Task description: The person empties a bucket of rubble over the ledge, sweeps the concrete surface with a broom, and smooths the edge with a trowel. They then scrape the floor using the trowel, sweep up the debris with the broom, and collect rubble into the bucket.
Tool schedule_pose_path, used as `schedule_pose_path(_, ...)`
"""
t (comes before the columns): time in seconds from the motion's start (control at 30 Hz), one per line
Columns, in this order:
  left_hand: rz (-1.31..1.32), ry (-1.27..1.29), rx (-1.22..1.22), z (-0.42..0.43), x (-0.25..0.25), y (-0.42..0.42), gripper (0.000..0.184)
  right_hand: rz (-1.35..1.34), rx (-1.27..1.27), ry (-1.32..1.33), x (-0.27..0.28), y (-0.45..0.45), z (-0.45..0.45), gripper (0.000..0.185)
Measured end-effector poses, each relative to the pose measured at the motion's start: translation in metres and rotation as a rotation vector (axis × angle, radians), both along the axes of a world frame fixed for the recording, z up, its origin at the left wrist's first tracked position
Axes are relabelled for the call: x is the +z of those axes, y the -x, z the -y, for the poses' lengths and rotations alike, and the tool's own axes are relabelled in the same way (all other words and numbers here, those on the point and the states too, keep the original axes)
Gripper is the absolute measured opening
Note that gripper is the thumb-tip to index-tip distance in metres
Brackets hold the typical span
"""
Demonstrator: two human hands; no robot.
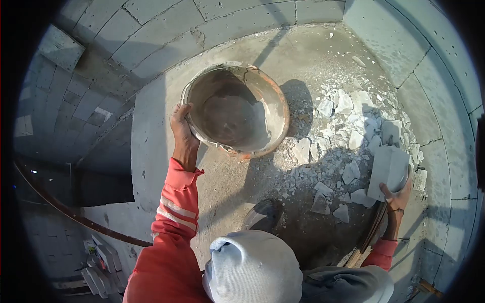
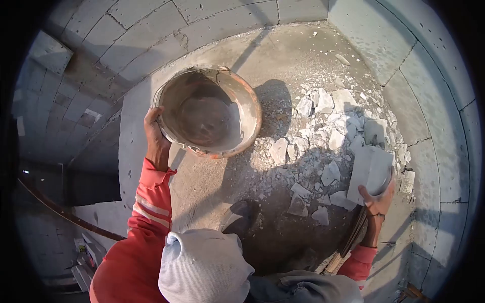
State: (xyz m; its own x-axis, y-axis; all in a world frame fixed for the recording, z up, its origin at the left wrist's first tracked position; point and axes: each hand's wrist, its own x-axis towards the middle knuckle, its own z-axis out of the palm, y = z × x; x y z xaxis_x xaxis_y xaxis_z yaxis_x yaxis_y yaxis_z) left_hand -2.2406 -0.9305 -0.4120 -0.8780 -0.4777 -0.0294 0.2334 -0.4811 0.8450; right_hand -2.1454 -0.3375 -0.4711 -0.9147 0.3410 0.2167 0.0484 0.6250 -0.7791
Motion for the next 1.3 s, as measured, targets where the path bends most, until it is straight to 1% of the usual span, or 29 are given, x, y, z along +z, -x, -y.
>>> schedule_pose_path(0.07,-0.036,0.045,-0.024,-0.002,-0.006,0.015,0.013,-0.055,-0.08,-0.255,0.024,-0.057,-0.029,0.1)
schedule_pose_path(0.1,-0.051,0.04,-0.03,-0.005,-0.006,0.023,0.012,-0.063,-0.173,-0.097,0.026,-0.088,-0.043,0.098)
schedule_pose_path(0.13,-0.071,0.04,-0.068,-0.01,-0.005,0.027,0.011,-0.048,-0.296,-0.097,0.028,-0.123,-0.059,0.095)
schedule_pose_path(0.17,-0.057,-0.007,-0.104,-0.001,-0.019,0.039,0.011,-0.033,-0.417,-0.089,0.029,-0.157,-0.076,0.093)
schedule_pose_path(0.2,-0.055,0.035,-0.103,-0.006,-0.021,0.046,0.011,0.029,-0.552,-0.232,0.023,-0.196,-0.098,0.091)
schedule_pose_path(0.23,-0.063,0.031,-0.154,-0.008,-0.027,0.055,0.011,0.055,-0.637,-0.267,0.012,-0.239,-0.121,0.089)
schedule_pose_path(0.3,-0.005,0.03,-0.144,-0.027,-0.024,0.066,0.009,0.14,-0.951,-0.06,0.004,-0.296,-0.123,0.095)
schedule_pose_path(0.33,-0.022,0.053,-0.159,-0.008,-0.046,0.082,0.009,0.223,-1.092,-0.072,0.009,-0.315,-0.11,0.098)
schedule_pose_path(0.37,-0.02,0.069,-0.202,-0.02,-0.042,0.084,0.009,0.224,-1.144,-0.087,0.011,-0.335,-0.101,0.098)
schedule_pose_path(0.43,-0.006,0.154,-0.233,-0.036,-0.045,0.09,0.007,0.684,-1.386,-0.29,0.008,-0.361,-0.09,0.102)
schedule_pose_path(0.47,-0.004,0.185,-0.219,-0.041,-0.046,0.094,0.006,0.688,-1.407,-0.283,0.003,-0.369,-0.083,0.102)
schedule_pose_path(0.5,-0.005,0.188,-0.236,-0.041,-0.05,0.1,0.006,0.765,-1.457,-0.23,-0.003,-0.378,-0.073,0.103)
schedule_pose_path(0.53,-0.014,0.261,-0.247,-0.036,-0.057,0.107,0.004,0.845,-1.498,-0.17,-0.013,-0.39,-0.065,0.104)
schedule_pose_path(0.6,-0.026,0.354,-0.269,-0.052,-0.044,0.107,0.003,0.838,-1.474,-0.066,-0.029,-0.401,-0.058,0.106)
schedule_pose_path(0.63,-0.025,0.373,-0.296,-0.063,-0.038,0.107,0.003,0.95,-1.51,-0.148,-0.036,-0.404,-0.057,0.102)
schedule_pose_path(0.7,-0.018,0.4,-0.327,-0.092,-0.028,0.097,0.006,1.073,-1.502,-0.551,-0.015,-0.358,-0.033,0.083)
schedule_pose_path(0.77,-0.035,0.479,-0.324,-0.112,-0.022,0.099,0.007,0.543,-1.188,-0.697,-0.007,-0.329,-0.033,0.068)
schedule_pose_path(0.83,-0.097,0.51,-0.341,-0.111,-0.039,0.115,0.007,0.445,-0.887,-0.293,-0.024,-0.294,-0.045,0.054)
schedule_pose_path(0.87,-0.155,0.532,-0.36,-0.106,-0.05,0.124,0.007,0.481,-0.735,-0.306,-0.023,-0.262,-0.037,0.053)
schedule_pose_path(0.9,-0.225,0.556,-0.447,-0.102,-0.057,0.132,0.006,0.512,-0.587,-0.322,-0.021,-0.228,-0.023,0.051)
schedule_pose_path(0.97,-0.176,0.56,-0.391,-0.131,-0.035,0.112,0.006,0.421,-0.548,-0.591,-0.03,-0.187,0.005,0.05)
schedule_pose_path(1.0,-0.121,0.563,-0.337,-0.144,-0.028,0.105,0.007,0.419,-0.561,-0.593,-0.042,-0.179,0.004,0.05)
schedule_pose_path(1.03,-0.132,0.555,-0.346,-0.142,-0.03,0.108,0.007,0.621,-0.524,-0.526,-0.057,-0.171,-0.001,0.051)
schedule_pose_path(1.07,-0.206,0.593,-0.383,-0.14,-0.03,0.108,0.007,0.818,-0.482,-0.453,-0.055,-0.164,-0.002,0.052)
schedule_pose_path(1.13,-0.284,0.626,-0.419,-0.139,-0.033,0.112,0.008,0.737,-0.549,-0.421,-0.044,-0.172,0.004,0.053)
schedule_pose_path(1.17,-0.209,0.6,-0.375,-0.15,-0.022,0.1,0.009,0.671,-0.594,-0.385,-0.032,-0.181,0.011,0.053)
schedule_pose_path(1.2,-0.131,0.575,-0.33,-0.155,-0.017,0.092,0.01,0.685,-0.648,-0.372,-0.015,-0.193,0.018,0.054)
schedule_pose_path(1.23,-0.126,0.578,-0.33,-0.148,-0.023,0.095,0.01,0.699,-0.7,-0.356,-0.003,-0.21,0.025,0.054)
schedule_pose_path(1.3,-0.261,0.601,-0.401,-0.131,-0.038,0.108,0.009,0.767,-0.794,-0.431,-0.002,-0.262,0.033,0.053)
